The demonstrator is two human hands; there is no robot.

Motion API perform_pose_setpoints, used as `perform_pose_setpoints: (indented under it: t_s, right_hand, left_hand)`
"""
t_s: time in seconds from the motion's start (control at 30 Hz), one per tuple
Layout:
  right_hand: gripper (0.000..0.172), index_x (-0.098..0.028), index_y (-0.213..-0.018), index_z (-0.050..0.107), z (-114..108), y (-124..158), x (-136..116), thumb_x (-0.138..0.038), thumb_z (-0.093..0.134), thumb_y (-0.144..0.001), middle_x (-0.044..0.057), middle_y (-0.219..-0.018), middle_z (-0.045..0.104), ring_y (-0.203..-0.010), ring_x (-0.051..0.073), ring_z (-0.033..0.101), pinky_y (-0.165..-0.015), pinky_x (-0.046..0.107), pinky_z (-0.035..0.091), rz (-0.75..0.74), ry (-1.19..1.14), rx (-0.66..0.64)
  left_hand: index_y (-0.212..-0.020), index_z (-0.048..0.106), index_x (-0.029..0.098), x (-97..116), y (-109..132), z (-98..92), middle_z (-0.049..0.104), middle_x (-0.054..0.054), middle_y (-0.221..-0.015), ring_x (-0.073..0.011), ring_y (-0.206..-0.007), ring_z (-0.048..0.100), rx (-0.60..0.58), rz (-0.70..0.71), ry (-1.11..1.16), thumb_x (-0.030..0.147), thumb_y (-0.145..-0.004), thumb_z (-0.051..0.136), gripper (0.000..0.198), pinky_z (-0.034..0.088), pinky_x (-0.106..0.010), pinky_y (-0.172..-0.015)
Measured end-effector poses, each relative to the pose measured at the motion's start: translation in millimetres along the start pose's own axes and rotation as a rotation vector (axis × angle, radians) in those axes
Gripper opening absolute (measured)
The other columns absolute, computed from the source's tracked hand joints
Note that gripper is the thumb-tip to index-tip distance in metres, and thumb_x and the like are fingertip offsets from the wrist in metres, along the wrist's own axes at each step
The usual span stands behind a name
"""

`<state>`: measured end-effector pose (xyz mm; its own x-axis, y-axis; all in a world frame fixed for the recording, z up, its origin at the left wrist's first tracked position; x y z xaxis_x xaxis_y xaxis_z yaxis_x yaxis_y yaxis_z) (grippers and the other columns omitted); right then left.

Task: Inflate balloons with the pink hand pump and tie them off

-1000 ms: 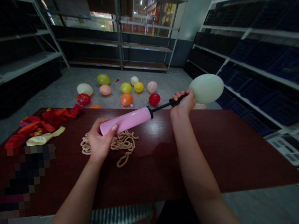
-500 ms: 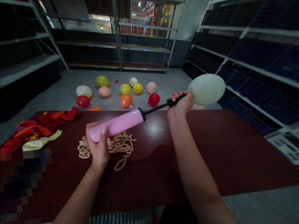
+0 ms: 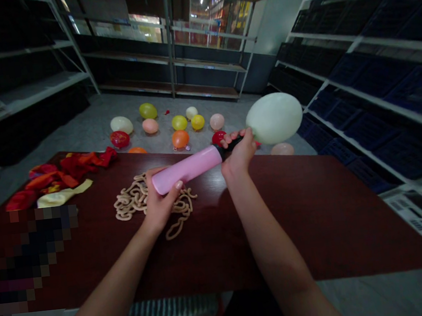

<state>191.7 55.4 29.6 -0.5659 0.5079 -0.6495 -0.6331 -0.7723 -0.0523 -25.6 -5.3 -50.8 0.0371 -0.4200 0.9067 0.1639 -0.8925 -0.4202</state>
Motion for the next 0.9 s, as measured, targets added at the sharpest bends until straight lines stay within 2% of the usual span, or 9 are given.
perform_pose_setpoints:
  t_s: [0.07,0.23,0.33,0.5,0.63,0.77,0.9]
  right_hand:
    - [0.026,-0.024,-0.074,0.035,0,0,-3,-0.027,0.035,-0.100,-0.010,-0.054,0.040,-0.041,0.005,0.040,-0.040,0.017,0.033,-0.006,-0.011,0.011]
    - [0.026,-0.024,-0.074,0.033,0,-4,-15,-0.025,0.035,-0.099,-0.010,-0.056,0.037,-0.041,0.005,0.039,-0.039,0.015,0.031,-0.040,0.030,0.015]
    - [0.026,-0.024,-0.073,0.032,0,-7,-25,-0.025,0.034,-0.099,-0.010,-0.057,0.035,-0.041,0.005,0.037,-0.038,0.015,0.030,-0.058,0.056,0.010]
    - [0.027,-0.024,-0.071,0.030,1,-14,-46,-0.022,0.031,-0.098,-0.009,-0.057,0.031,-0.041,0.005,0.035,-0.037,0.015,0.026,-0.116,0.067,0.026]
    - [0.031,-0.022,-0.067,0.032,-2,-20,-69,-0.020,0.031,-0.098,-0.009,-0.056,0.032,-0.042,0.005,0.034,-0.037,0.015,0.025,-0.180,0.005,0.077]
    - [0.036,-0.021,-0.062,0.035,-7,-24,-90,-0.016,0.029,-0.097,-0.007,-0.056,0.032,-0.042,0.004,0.033,-0.037,0.015,0.023,-0.235,-0.081,0.125]
    - [0.039,-0.022,-0.059,0.035,-8,-22,-99,-0.017,0.029,-0.098,-0.006,-0.060,0.030,-0.043,0.005,0.032,-0.035,0.015,0.024,-0.260,-0.083,0.157]
  left_hand:
    - [-0.107,0.055,0.019,5,-5,-0.9,0.063,-0.005,-0.092,-0.0176,-0.078,0.062,-0.006,0.012,-0.032,0.053,-0.079,0.077,0.049,0.053,-0.029,-0.069]
    - [-0.092,0.058,0.019,18,-10,1.9,0.065,-0.002,-0.083,-0.0190,-0.075,0.062,-0.052,0.025,-0.184,0.053,-0.068,0.080,0.048,0.050,-0.029,-0.068]
    - [-0.089,0.059,0.019,20,-8,2.3,0.065,-0.001,-0.079,-0.0187,-0.072,0.061,-0.078,0.022,-0.246,0.054,-0.069,0.078,0.045,0.047,-0.028,-0.065]
    - [-0.086,0.062,0.018,19,-11,-4.6,0.064,-0.001,-0.075,-0.0170,-0.068,0.057,-0.069,0.049,-0.226,0.053,-0.073,0.074,0.040,0.044,-0.026,-0.062]
    - [-0.085,0.065,0.016,21,-17,-10.5,0.065,-0.002,-0.075,-0.0173,-0.068,0.057,-0.064,0.082,-0.163,0.059,-0.074,0.073,0.045,0.044,-0.027,-0.062]
    - [-0.083,0.069,0.014,15,-25,-26.1,0.066,-0.004,-0.074,-0.0190,-0.069,0.059,0.012,0.112,-0.154,0.065,-0.076,0.069,0.052,0.046,-0.028,-0.062]
    - [-0.075,0.067,0.014,6,-30,-48.1,0.061,-0.004,-0.067,-0.0189,-0.066,0.058,0.184,0.175,-0.214,0.070,-0.084,0.058,0.057,0.046,-0.029,-0.063]
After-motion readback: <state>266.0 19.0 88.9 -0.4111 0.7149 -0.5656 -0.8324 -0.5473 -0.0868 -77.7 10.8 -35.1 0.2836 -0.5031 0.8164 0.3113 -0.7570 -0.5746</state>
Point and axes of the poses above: each hand's wrist, its own y-axis away from the middle knuckle, its own z-axis out of the palm, x = y × z, the point moved 5 cm from there along -y, towards the middle knuckle
